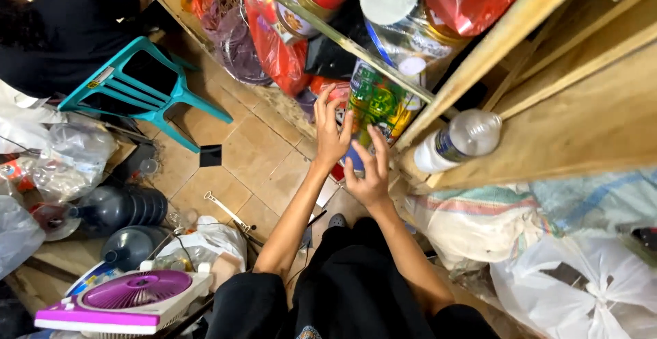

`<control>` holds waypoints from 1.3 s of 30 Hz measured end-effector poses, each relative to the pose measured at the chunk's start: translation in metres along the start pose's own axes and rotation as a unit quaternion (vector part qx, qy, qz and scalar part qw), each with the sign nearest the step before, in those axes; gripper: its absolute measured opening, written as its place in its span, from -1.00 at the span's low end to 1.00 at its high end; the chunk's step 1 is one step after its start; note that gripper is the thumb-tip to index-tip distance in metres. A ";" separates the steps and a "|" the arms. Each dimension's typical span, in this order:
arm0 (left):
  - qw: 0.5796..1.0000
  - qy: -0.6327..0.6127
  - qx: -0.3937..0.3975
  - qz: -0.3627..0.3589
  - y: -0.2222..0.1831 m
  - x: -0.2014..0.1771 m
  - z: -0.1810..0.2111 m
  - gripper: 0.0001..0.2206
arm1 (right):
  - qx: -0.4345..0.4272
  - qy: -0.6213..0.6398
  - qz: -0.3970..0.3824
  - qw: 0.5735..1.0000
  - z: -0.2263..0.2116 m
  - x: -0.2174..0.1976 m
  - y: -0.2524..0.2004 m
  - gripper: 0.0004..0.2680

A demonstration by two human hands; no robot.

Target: Sorting, handling, and weighing various bags of recyclable plastic materials using a platform scale.

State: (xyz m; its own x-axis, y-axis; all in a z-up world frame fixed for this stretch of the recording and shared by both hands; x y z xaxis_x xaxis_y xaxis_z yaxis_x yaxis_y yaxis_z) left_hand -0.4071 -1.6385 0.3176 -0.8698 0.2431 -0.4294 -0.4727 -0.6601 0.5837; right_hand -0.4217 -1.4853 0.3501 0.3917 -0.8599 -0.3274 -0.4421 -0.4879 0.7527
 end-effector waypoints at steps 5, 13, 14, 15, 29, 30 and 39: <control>0.999 -0.019 0.009 -0.026 0.040 0.022 -0.019 -0.73 | 0.047 -0.024 -0.011 0.999 0.042 0.017 0.048 -0.64; 0.999 -0.028 0.018 -0.011 0.070 0.055 -0.021 -0.67 | 0.100 -0.083 0.028 0.991 0.086 0.029 0.069 -0.55; 0.999 -0.038 0.012 -0.016 0.077 0.056 -0.019 -0.66 | 0.120 -0.079 0.032 0.989 0.093 0.033 0.067 -0.53; 0.999 -0.040 0.012 -0.013 0.078 0.060 -0.022 -0.66 | 0.117 -0.081 0.031 0.989 0.094 0.034 0.068 -0.53; 0.999 0.015 -0.028 0.031 0.151 0.063 -0.104 -0.64 | 0.149 -0.031 0.021 0.988 0.124 0.089 0.089 -0.47; 0.999 0.010 -0.023 0.026 0.160 0.065 -0.114 -0.64 | 0.151 -0.036 0.028 0.988 0.127 0.094 0.096 -0.47; 0.991 0.048 0.053 0.109 0.281 0.022 -0.155 -0.07 | 0.143 -0.131 0.101 0.976 0.171 0.138 0.168 -0.49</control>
State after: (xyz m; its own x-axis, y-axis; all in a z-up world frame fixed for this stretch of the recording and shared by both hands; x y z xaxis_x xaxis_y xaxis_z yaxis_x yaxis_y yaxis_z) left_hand -0.5378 -1.9287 0.3655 -0.9379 0.0298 -0.3456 -0.2912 -0.6091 0.7377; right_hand -0.5799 -1.7117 0.3333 0.0710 -0.9334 -0.3517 -0.7102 -0.2949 0.6393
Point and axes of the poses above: each hand's wrist, its own y-axis towards the middle knuckle, its own x-axis out of the palm, z = x × y, the point moved 5 cm from there along y, towards the middle knuckle, and after that the axes turned 11 degrees about y, right-handed, at the moved point
